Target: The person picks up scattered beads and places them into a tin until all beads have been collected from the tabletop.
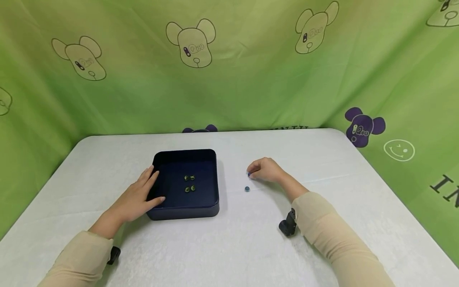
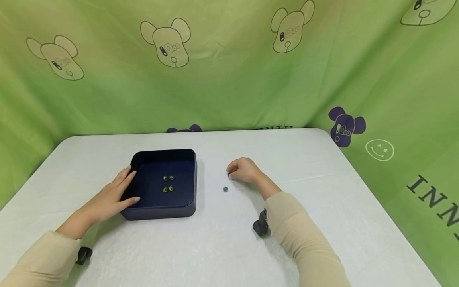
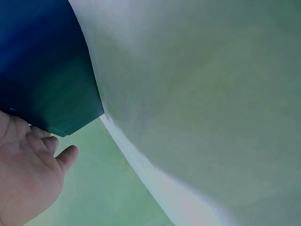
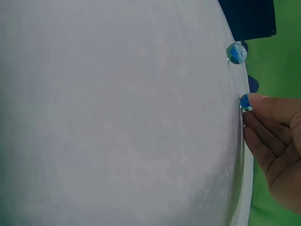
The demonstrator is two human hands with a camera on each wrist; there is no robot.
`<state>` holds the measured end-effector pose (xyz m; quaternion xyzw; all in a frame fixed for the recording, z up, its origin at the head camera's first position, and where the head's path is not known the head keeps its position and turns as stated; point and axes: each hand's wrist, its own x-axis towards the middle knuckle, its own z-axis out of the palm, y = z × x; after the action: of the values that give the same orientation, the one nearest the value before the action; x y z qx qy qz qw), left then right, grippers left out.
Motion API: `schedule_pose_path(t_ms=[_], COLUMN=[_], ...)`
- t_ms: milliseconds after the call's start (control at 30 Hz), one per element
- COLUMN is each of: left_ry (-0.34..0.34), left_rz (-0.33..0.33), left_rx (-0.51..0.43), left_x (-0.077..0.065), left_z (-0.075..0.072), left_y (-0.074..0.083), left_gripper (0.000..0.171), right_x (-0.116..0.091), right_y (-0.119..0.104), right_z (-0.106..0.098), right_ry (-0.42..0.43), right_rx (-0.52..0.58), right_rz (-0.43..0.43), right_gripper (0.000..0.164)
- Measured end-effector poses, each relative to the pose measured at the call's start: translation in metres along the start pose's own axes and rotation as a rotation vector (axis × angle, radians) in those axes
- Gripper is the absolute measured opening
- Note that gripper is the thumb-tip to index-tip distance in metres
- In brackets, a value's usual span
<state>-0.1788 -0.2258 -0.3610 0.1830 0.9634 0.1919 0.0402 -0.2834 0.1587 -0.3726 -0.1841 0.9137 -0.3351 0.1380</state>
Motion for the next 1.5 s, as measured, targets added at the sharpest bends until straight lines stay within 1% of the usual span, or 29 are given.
schedule_pose_path(t_ms=[333, 467, 633, 833, 1100, 1367, 1500], left_ry=[-0.012, -0.01, -0.015, -0.002, -0.004, -0.003, -0.003], left_rz=[-0.015, -0.008, -0.008, -0.006, -0.005, -0.007, -0.006], left_rx=[0.007, 0.002, -0.006, 0.001, 0.005, 0.004, 0.005], left_x=[0.001, 0.002, 0.001, 0.001, 0.001, 0.0, 0.001], left_z=[0.0, 0.001, 0.002, 0.002, 0.0, 0.001, 0.001], left_y=[-0.003, -0.003, -0.003, -0.002, -0.001, -0.001, -0.001], left_gripper=[0.079, 0.079, 0.08, 0.079, 0.079, 0.079, 0.079], right_x=[0.002, 0.003, 0.003, 0.003, 0.002, -0.001, -0.002], right_y=[-0.005, -0.003, -0.002, -0.002, -0.011, -0.025, -0.036], right_z=[0.0, 0.001, 0.002, 0.002, -0.002, -0.005, -0.005], right_ry=[-0.005, 0.01, 0.024, 0.039, 0.094, 0.09, 0.079], right_rx=[-0.075, -0.092, -0.083, -0.051, 0.022, 0.128, 0.159], right_rz=[-0.03, -0.021, 0.009, 0.02, -0.02, -0.035, -0.049], right_gripper=[0.014, 0.013, 0.012, 0.015, 0.017, 0.019, 0.019])
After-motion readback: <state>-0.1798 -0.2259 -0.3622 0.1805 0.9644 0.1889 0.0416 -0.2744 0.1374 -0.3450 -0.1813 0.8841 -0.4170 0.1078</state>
